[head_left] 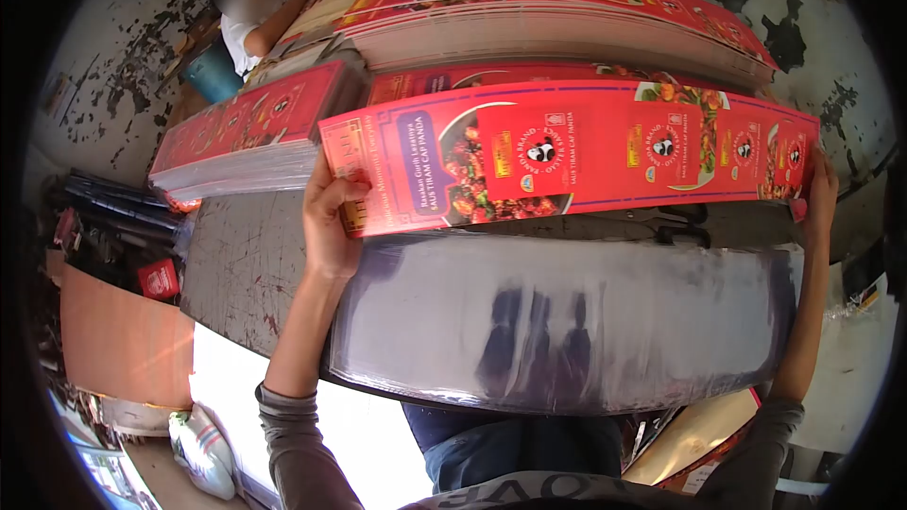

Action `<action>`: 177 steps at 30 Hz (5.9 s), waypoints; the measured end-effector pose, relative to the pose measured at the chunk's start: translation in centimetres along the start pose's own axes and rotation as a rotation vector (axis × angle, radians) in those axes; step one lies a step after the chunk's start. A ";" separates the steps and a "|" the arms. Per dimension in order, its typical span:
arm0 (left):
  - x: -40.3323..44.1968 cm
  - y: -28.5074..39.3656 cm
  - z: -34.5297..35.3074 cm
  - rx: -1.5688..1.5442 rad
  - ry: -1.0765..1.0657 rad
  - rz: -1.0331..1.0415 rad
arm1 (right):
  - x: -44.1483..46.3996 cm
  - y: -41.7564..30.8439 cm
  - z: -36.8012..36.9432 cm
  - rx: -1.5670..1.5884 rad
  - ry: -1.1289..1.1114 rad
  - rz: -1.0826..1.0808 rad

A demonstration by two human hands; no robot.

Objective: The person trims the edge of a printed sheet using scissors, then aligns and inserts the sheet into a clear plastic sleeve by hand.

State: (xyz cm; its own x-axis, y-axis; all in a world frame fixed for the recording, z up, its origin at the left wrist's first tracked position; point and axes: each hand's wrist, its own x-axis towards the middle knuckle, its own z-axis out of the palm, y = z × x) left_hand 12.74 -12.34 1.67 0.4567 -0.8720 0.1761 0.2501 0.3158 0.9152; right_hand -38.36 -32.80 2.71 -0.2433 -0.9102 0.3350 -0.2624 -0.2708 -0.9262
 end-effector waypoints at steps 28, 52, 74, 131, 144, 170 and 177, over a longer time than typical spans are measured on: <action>-1.0 -0.6 1.5 0.834 -0.215 0.310 | 3.3 3.2 -3.1 -0.107 -0.086 0.260; 0.1 2.3 0.0 0.185 -0.092 -0.327 | -2.3 -10.3 17.3 -1.043 -0.398 -1.196; -0.7 2.1 0.9 0.329 -0.309 -0.389 | 1.2 -8.5 23.0 -0.801 -0.094 -1.059; -0.7 1.4 0.5 0.393 -0.272 -0.348 | -0.2 -6.0 21.6 -0.988 -0.160 -1.159; -0.5 0.8 0.0 0.366 -0.279 -0.318 | 0.0 -5.8 21.7 -0.982 -0.157 -1.164; -0.8 1.5 0.6 0.354 -0.289 -0.347 | -0.3 -6.4 21.3 -0.991 -0.194 -1.128; -0.8 1.6 0.6 0.368 -0.289 -0.341 | 0.2 -6.3 21.2 -1.016 -0.218 -1.135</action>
State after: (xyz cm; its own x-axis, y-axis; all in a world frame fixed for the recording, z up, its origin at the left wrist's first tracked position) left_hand 12.22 -11.38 3.17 0.1381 -0.9847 -0.1066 0.0054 -0.1068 0.9943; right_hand -16.99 -37.90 4.97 0.6314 -0.4305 0.6450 -0.7370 -0.5919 0.3264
